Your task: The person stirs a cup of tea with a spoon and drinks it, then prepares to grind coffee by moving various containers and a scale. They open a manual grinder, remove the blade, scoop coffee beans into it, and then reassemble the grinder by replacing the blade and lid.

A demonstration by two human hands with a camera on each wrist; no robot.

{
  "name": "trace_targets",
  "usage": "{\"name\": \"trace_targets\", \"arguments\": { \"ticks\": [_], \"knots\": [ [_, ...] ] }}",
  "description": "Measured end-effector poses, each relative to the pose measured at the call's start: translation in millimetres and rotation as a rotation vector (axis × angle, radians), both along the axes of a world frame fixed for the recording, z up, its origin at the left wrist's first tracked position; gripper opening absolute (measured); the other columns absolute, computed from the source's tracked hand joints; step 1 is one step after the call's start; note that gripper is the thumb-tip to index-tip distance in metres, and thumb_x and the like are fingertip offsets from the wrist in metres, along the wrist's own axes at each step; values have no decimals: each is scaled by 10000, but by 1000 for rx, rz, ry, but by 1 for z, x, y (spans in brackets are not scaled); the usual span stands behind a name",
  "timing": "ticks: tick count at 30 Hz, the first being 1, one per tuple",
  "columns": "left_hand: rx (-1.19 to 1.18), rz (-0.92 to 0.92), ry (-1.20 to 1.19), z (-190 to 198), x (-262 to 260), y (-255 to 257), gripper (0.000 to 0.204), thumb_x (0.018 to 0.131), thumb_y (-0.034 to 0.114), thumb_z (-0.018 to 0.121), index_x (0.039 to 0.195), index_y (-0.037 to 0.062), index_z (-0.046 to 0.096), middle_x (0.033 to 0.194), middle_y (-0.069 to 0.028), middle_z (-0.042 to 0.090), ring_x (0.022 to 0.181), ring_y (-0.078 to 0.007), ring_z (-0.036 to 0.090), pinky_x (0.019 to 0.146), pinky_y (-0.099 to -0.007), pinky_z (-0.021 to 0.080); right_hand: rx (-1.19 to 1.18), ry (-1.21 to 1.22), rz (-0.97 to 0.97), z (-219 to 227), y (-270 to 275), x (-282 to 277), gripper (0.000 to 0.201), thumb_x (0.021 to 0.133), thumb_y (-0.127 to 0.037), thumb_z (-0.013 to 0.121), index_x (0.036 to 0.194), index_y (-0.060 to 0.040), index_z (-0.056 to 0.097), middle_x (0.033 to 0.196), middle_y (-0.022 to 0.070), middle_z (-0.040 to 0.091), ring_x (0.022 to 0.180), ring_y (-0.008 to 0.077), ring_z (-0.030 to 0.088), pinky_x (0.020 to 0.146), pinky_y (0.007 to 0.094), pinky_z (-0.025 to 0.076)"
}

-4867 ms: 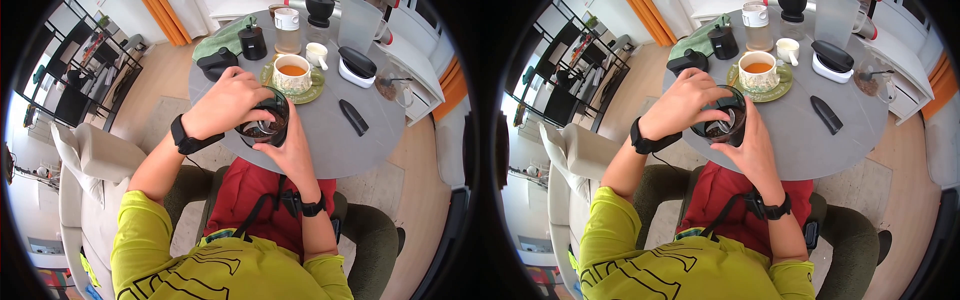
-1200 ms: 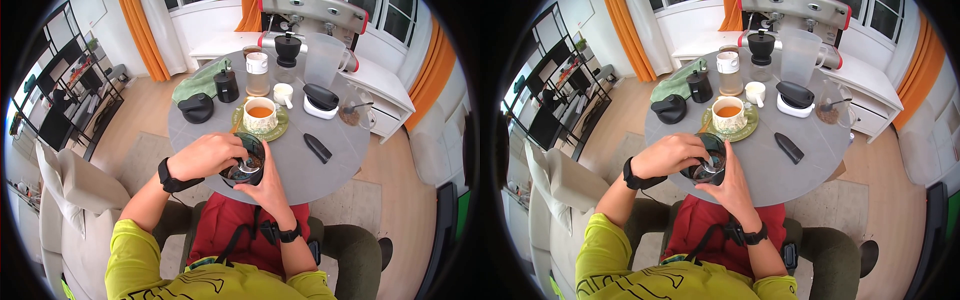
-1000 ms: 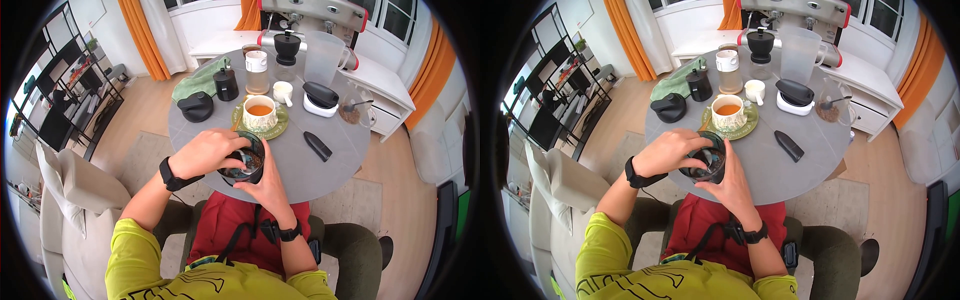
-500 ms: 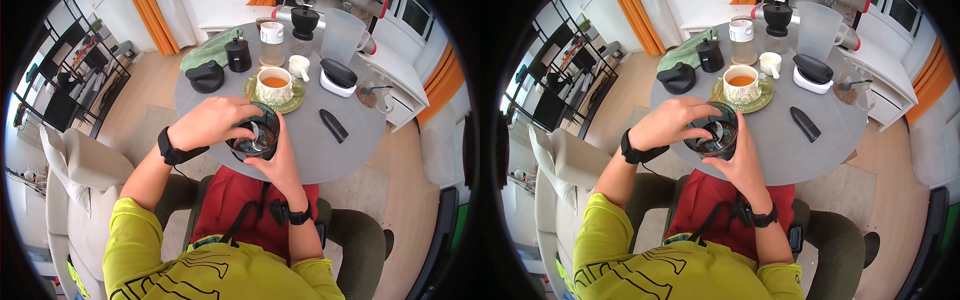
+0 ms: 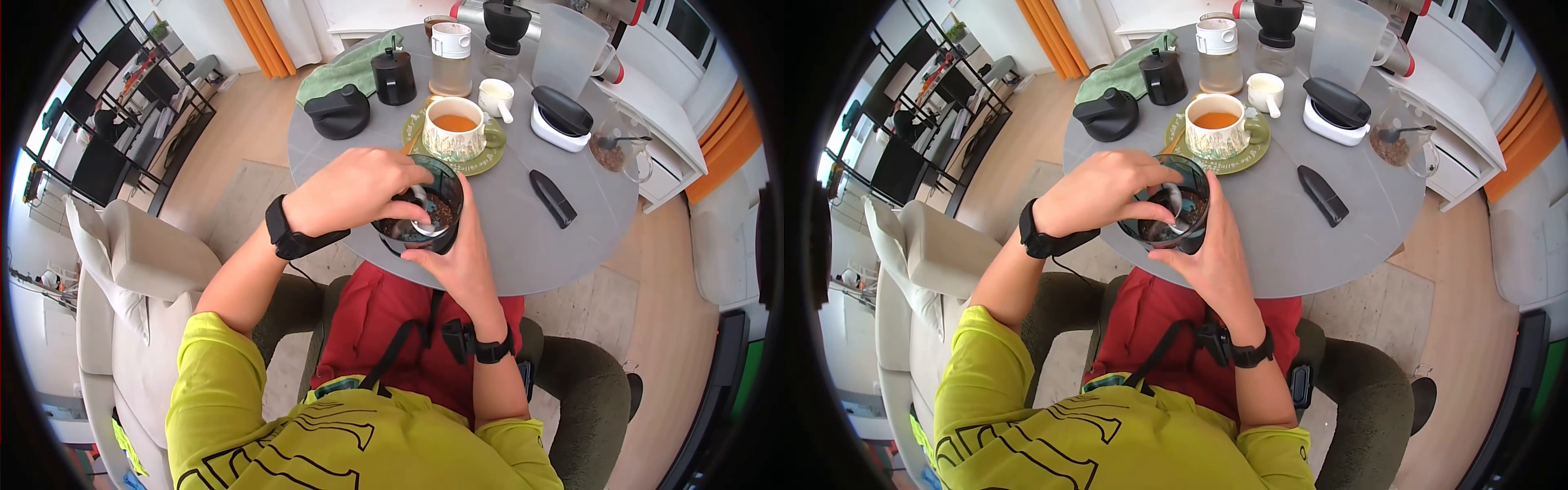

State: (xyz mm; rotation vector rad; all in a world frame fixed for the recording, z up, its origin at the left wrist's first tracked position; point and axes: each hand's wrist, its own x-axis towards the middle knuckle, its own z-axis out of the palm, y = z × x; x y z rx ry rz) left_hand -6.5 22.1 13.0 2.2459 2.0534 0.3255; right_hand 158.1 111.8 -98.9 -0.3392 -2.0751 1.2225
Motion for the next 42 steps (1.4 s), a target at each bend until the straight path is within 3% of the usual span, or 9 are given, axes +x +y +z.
{"name": "trace_targets", "arguments": {
  "ticks": [4,6,10,19,25,32,34,36,42],
  "knots": [
    [68,-29,-66,6,0,-4,339,787,173,707,1102,64,646,932,-132,630,870,-337,613,766,-415,491,17,23,0,-3,1,-2,1111,624,-272,889,1470,-8,219,1338,196,479,1232,316,500,1018,401,411],
    [59,-50,-64,8,-1,-6,332,780,147,705,1098,69,648,938,-131,630,871,-335,614,765,-416,491,7,35,9,-4,1,-2,1156,605,-327,884,1479,-7,199,1351,234,448,1235,381,471,1021,434,401],
    [54,-101,-63,3,-3,-6,304,756,77,701,1057,72,654,949,-132,625,876,-333,611,756,-428,490,-1,32,10,-1,0,-1,1152,605,-323,884,1478,-8,201,1351,234,448,1234,379,472,1020,435,401],
    [5,-4,30,-2,-3,1,260,822,200,678,1015,30,644,857,-152,622,793,-345,609,701,-409,481,-24,12,19,-2,0,-1,1135,613,-315,883,1474,-8,210,1349,232,452,1234,381,470,1022,438,397],
    [78,-53,-46,6,-3,-6,317,782,133,697,1081,48,637,900,-132,621,829,-341,605,717,-419,485,-15,39,20,-1,0,-1,1133,616,-316,882,1475,-6,210,1351,233,450,1242,384,462,1026,436,393],
    [51,-131,-74,-7,-3,0,277,779,104,687,1045,42,641,918,-128,624,854,-340,607,727,-421,487,-14,16,6,2,-1,0,1129,618,-318,880,1477,-18,212,1345,230,451,1232,379,470,1020,435,399],
    [-28,-22,-58,-4,0,0,255,787,116,683,1027,39,644,924,-132,625,858,-337,610,730,-420,487,-29,6,4,2,-1,1,1128,617,-315,881,1478,-21,214,1342,227,454,1229,377,473,1017,435,401],
    [-10,-13,-41,-1,2,-1,247,793,121,679,1024,41,646,922,-134,626,857,-337,611,733,-420,488,-1,12,0,0,-1,0,1120,617,-284,891,1473,-13,222,1351,201,463,1239,313,492,1020,399,415],
    [57,-74,-79,0,0,-5,239,801,155,682,1011,45,651,912,-136,630,851,-339,614,732,-425,488,-5,18,-1,-1,-1,0,1119,621,-288,890,1473,-11,219,1350,199,465,1236,309,494,1020,402,414]
  ]
}}
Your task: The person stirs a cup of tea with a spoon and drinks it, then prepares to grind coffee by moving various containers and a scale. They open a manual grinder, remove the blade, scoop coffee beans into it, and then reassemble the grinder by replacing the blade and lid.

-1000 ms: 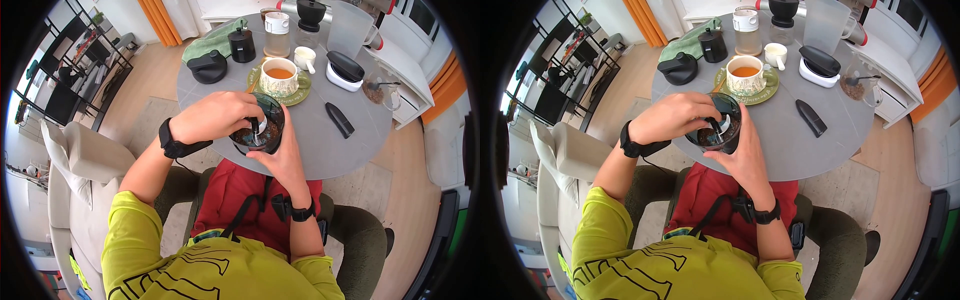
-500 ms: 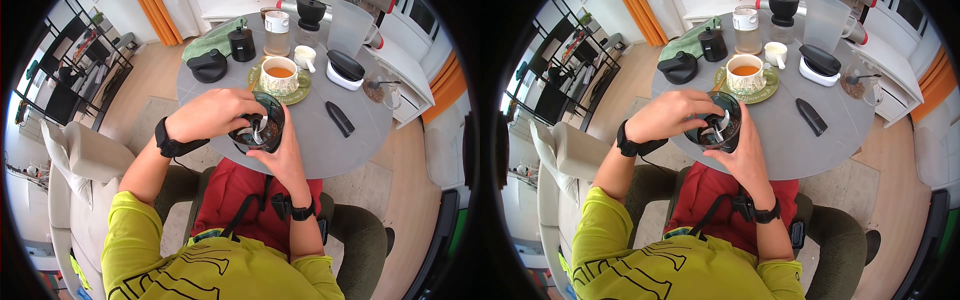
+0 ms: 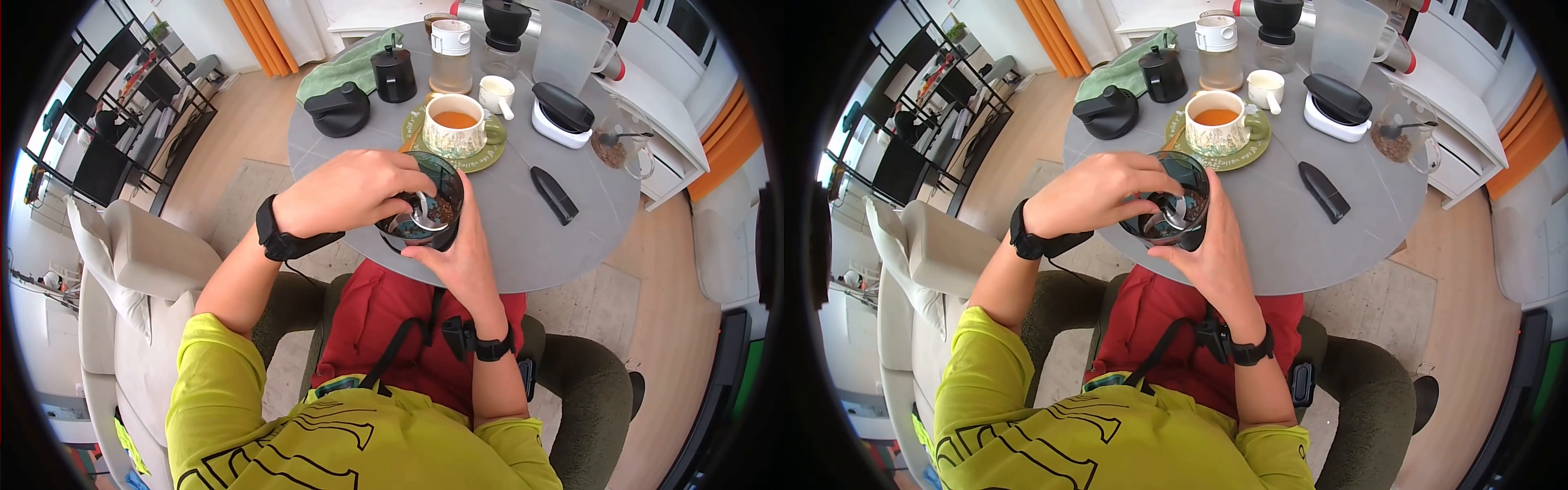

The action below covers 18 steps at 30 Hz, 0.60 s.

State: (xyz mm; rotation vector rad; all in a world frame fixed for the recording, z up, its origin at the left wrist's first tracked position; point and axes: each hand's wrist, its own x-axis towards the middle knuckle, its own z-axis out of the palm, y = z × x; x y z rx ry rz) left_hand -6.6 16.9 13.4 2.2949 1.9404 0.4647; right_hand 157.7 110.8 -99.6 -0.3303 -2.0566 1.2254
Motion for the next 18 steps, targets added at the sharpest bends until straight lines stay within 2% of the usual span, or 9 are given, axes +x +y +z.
{"name": "trace_targets", "arguments": {
  "ticks": [1,3,7,10,13,18],
  "knots": [
    [-19,-18,7,-1,-1,0,245,800,167,686,1010,47,651,908,-135,631,852,-338,614,729,-426,487,0,0,1,1,0,0,1119,621,-288,890,1473,-11,219,1350,199,465,1236,309,494,1020,402,414],
    [-31,-3,13,-3,-2,1,249,797,171,690,1010,47,652,909,-134,631,853,-336,615,729,-426,487,-16,-5,0,2,-1,0,1140,602,-311,886,1477,-24,215,1337,221,460,1223,371,479,1012,432,406],
    [-87,43,46,-1,2,4,255,796,170,692,1016,47,650,911,-136,630,855,-335,617,735,-428,490,5,-1,-1,2,0,1,1142,601,-311,886,1476,-20,213,1334,222,461,1219,370,481,1010,431,408],
    [-33,55,-16,4,5,1,266,795,169,692,1028,49,643,906,-135,631,852,-338,617,732,-429,489,-52,-17,18,1,0,1,1143,601,-311,886,1475,-15,212,1327,223,464,1213,369,485,1006,430,410],
    [20,-9,4,3,1,-2,280,794,170,692,1042,52,638,894,-132,630,845,-340,615,723,-424,489,-21,3,9,1,0,0,1140,604,-307,886,1475,-11,212,1322,223,466,1209,367,487,1004,428,412],
    [-23,5,-14,-3,-1,1,273,793,168,692,1031,49,633,893,-130,628,836,-339,612,711,-422,486,1,4,3,2,0,0,1128,611,-287,885,1474,-11,214,1320,223,467,1209,370,487,1005,427,414]
  ]
}}
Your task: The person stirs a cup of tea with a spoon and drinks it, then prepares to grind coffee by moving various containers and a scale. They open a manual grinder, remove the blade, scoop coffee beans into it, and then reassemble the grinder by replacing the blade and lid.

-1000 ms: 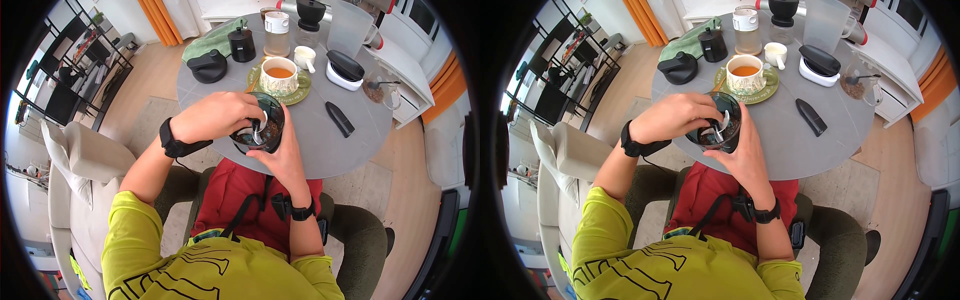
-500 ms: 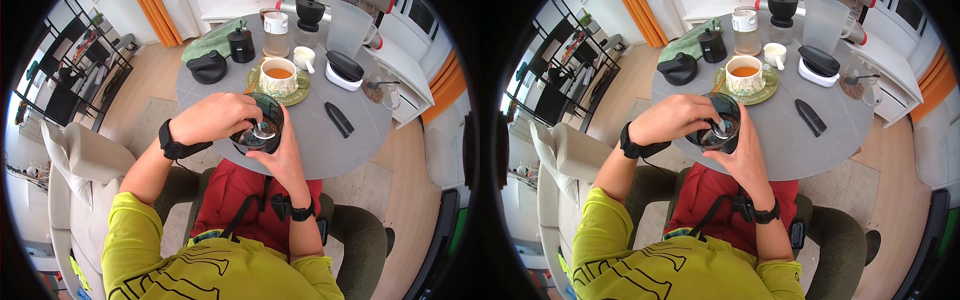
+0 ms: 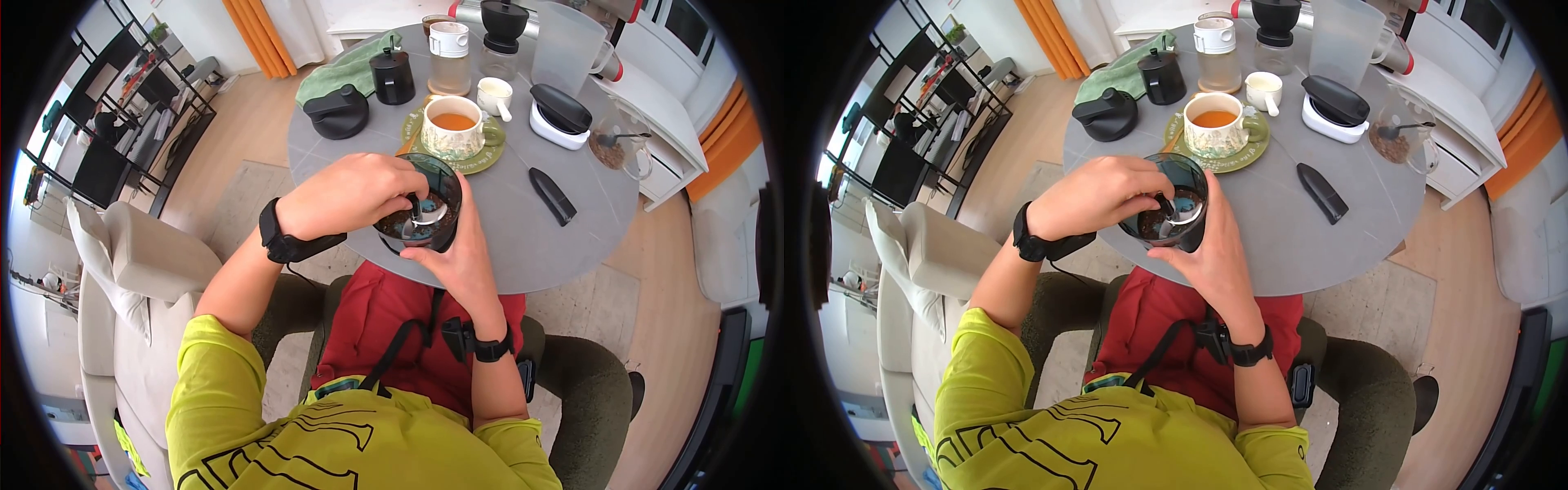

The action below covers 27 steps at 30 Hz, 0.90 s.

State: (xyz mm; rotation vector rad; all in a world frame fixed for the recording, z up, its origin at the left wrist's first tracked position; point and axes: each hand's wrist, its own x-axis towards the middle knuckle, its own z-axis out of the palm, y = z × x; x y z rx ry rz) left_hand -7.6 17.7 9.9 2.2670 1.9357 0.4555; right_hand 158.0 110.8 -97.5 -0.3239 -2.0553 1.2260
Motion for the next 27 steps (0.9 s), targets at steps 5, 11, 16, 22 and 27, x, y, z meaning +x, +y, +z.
{"name": "trace_targets", "arguments": {
  "ticks": [5,11,16,22,27],
  "knots": [
    [-88,66,74,9,7,2,257,799,161,685,1022,46,628,899,-127,628,831,-336,610,712,-422,484,-30,-14,10,0,0,0,1122,615,-272,888,1474,-10,215,1335,211,469,1224,337,493,1010,414,419],
    [81,-14,14,4,2,-2,246,798,180,693,992,40,640,892,-123,629,831,-332,612,723,-409,488,-35,0,13,1,-1,0,1125,611,-285,886,1471,-7,216,1340,226,458,1227,369,478,1013,433,410],
    [-45,53,62,5,5,1,215,768,131,696,958,35,664,890,-127,640,861,-325,627,725,-413,495,22,-8,-12,0,0,1,1122,614,-294,884,1471,-6,219,1339,229,458,1224,368,481,1016,434,407],
    [41,44,2,7,5,0,257,786,151,697,1008,31,647,904,-133,631,831,-337,617,724,-408,491,-10,9,9,-3,1,-1,1132,612,-311,883,1474,-9,215,1325,227,465,1210,368,488,1009,430,409],
    [37,-10,9,3,0,-1,255,785,144,693,1009,33,643,904,-133,632,824,-336,615,715,-409,491,-16,1,19,-1,0,0,1105,629,-277,886,1470,-5,222,1359,200,459,1257,316,476,1031,404,402]
  ]
}}
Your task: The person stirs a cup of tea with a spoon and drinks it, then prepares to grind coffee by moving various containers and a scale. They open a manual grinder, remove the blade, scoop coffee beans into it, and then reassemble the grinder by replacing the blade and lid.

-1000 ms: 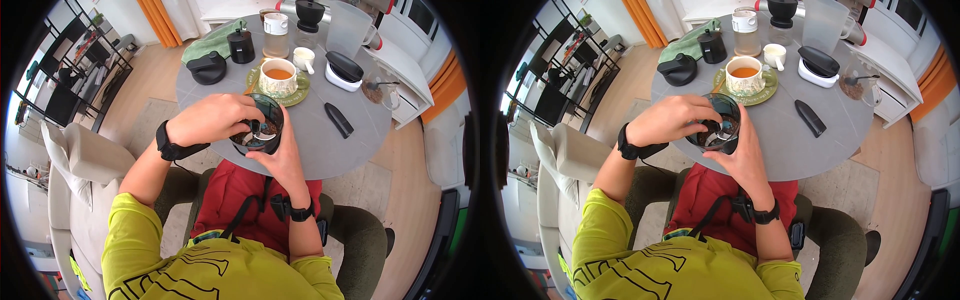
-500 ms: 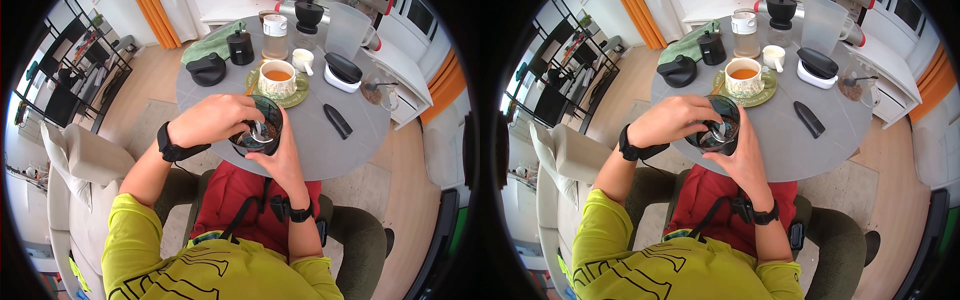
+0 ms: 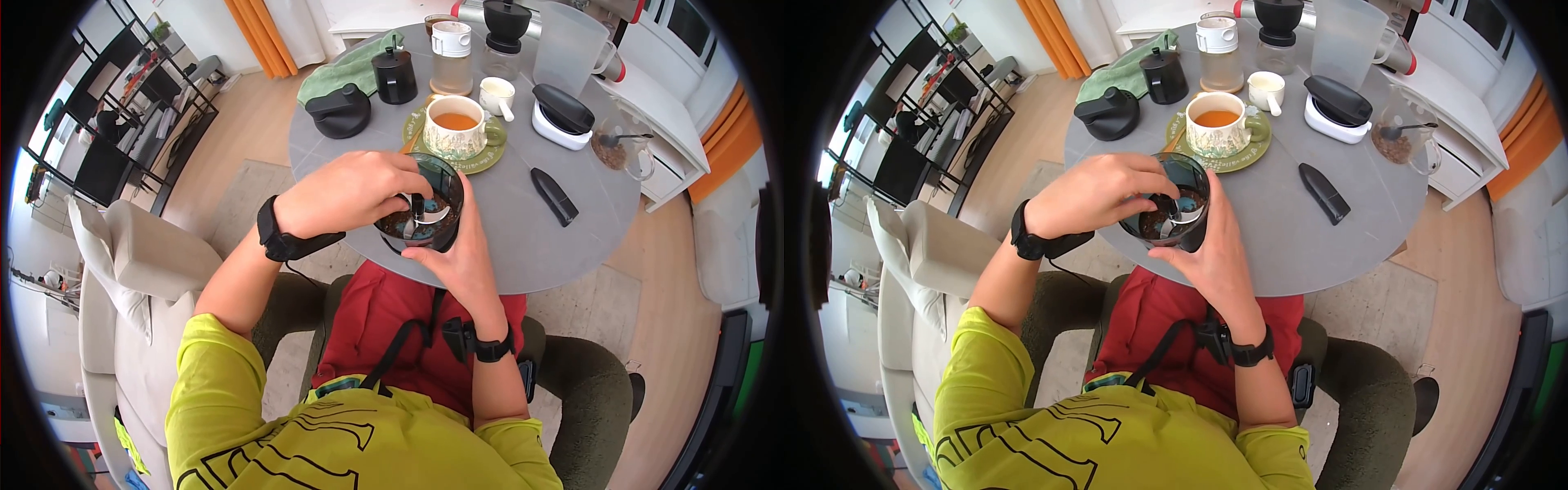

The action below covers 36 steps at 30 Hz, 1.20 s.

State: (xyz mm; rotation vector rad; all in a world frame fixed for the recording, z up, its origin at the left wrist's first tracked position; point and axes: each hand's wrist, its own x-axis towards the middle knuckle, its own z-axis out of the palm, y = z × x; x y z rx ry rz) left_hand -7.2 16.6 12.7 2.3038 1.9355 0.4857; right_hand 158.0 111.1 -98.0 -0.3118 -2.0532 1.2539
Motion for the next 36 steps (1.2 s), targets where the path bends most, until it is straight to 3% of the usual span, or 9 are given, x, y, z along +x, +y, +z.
{"name": "trace_targets", "arguments": {
  "ticks": [7,13,15,29,32,36],
  "knots": [
    [-45,79,56,0,1,6,266,780,147,699,1015,34,643,868,-133,631,795,-337,617,696,-411,490,4,-20,-8,0,0,1,1101,631,-276,885,1469,-6,225,1350,203,465,1242,318,491,1025,404,407],
    [-52,40,18,7,3,2,292,774,120,700,1052,50,648,891,-134,635,811,-335,618,711,-419,493,13,9,-10,-1,0,0,1102,628,-267,887,1469,-4,225,1343,203,471,1225,314,507,1009,397,422],
    [-56,28,19,3,1,3,287,773,108,698,1049,50,648,902,-135,636,825,-334,618,722,-422,493,16,12,-16,-2,0,0,1133,608,-297,886,1475,-15,214,1325,227,463,1203,380,488,1002,434,413],
    [-78,24,-31,2,0,3,224,784,90,691,994,30,643,907,-144,639,865,-341,615,761,-424,488,-12,28,-2,-3,1,-2,1106,617,-260,887,1470,-9,228,1335,230,461,1221,370,487,1017,424,405],
    [197,103,-13,13,-6,-3,187,829,122,696,977,21,643,829,-109,626,745,-260,619,664,-364,494,-10,30,-2,-2,1,-2,1105,622,-261,886,1471,-6,224,1335,229,461,1220,368,487,1017,423,402],
    [222,164,-51,23,-7,-9,181,835,116,698,984,26,647,806,-92,619,671,-226,587,585,-323,466,-57,50,30,-2,0,-2,1106,629,-260,884,1473,-5,217,1335,225,461,1215,362,491,1019,421,397]
  ]
}}
